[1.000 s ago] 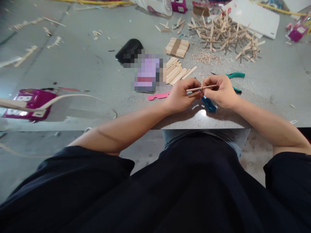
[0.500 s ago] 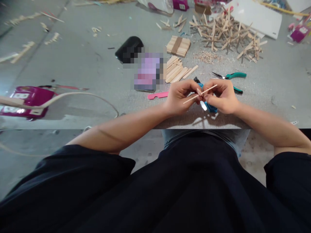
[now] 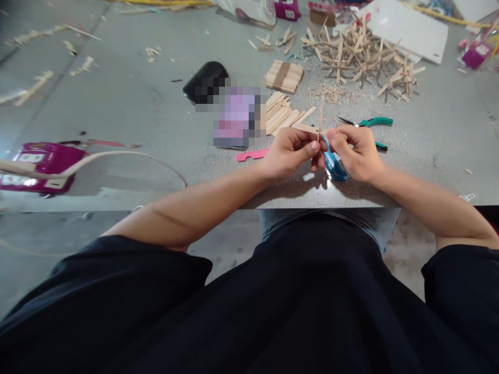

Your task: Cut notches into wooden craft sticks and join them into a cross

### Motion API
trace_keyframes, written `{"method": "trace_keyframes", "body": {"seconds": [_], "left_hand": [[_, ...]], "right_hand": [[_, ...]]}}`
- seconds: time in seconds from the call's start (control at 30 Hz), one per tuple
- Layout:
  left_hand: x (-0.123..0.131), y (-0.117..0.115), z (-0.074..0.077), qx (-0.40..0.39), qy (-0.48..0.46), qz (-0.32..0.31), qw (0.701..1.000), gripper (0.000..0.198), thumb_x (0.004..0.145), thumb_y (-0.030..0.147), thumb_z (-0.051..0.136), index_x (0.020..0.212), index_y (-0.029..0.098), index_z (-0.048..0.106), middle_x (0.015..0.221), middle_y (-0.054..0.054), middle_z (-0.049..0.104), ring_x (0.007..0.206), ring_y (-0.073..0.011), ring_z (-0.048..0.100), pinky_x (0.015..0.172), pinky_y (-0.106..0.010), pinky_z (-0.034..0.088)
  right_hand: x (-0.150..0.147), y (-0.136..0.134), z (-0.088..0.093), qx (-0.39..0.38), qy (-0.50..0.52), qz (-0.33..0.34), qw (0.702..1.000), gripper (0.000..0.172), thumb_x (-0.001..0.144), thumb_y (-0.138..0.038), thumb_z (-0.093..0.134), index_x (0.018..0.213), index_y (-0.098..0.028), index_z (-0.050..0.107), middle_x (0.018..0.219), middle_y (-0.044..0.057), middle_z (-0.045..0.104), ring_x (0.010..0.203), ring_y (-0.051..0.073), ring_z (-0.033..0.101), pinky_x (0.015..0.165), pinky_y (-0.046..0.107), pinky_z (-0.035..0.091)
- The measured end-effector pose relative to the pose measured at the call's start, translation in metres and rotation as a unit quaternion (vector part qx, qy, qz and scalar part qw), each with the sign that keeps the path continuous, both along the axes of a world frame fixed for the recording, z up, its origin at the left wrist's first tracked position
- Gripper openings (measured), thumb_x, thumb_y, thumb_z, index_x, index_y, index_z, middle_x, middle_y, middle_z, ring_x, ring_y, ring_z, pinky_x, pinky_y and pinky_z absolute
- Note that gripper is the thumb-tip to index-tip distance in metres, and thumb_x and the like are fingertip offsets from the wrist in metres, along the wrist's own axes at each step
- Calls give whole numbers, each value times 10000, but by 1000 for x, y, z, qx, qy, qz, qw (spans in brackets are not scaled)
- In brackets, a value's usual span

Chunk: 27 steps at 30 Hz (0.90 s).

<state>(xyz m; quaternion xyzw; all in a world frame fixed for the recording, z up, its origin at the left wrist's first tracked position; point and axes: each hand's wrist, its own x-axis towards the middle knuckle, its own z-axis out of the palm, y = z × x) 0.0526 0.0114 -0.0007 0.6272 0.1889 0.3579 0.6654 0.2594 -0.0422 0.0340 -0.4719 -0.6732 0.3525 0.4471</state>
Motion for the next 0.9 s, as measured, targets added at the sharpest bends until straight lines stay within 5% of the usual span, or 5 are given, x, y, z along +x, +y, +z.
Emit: {"method": "trace_keyframes", "body": {"seconds": [0.33,0.53,0.63,0.77,0.9], "left_hand": [[-5,-11,2,-62,-25,-18,998,781,859,952,964,781,260,612,611,17,612,536,-127,484,582,-356,460],[-25,12,25,-55,-35,141,988,675,1170,756,746,792,267,474,618,66,366,554,-119,445,666,-337,525],[-31,19,36,-61,-62,140,986,674,1215,710,684,792,271,397,646,71,273,547,-117,376,643,-335,508],[-27,13,39,-55,-16,115,992,730,1208,815,617,786,289,336,668,69,226,552,-135,397,619,-367,537],[-23,8,35,-58,6,96,994,775,1160,920,589,775,303,320,649,63,244,553,-151,432,609,-391,566]], "right_hand": [[19,13,-2,33,-45,94,994,899,1039,-1089,594,649,-279,579,610,6,506,617,172,444,645,392,380],[68,50,-18,48,41,-12,998,830,984,-1061,737,669,-309,581,559,-13,490,553,168,425,601,398,320],[81,67,-24,78,47,-39,995,764,993,-1043,737,785,-312,667,606,-18,529,577,173,451,620,406,377],[66,62,-30,141,-133,-69,978,575,1176,-773,633,857,-303,719,752,29,619,750,252,601,791,472,489],[51,54,-39,127,-280,-57,950,286,1087,-417,811,834,-298,751,954,101,693,1002,349,691,970,569,553]]}}
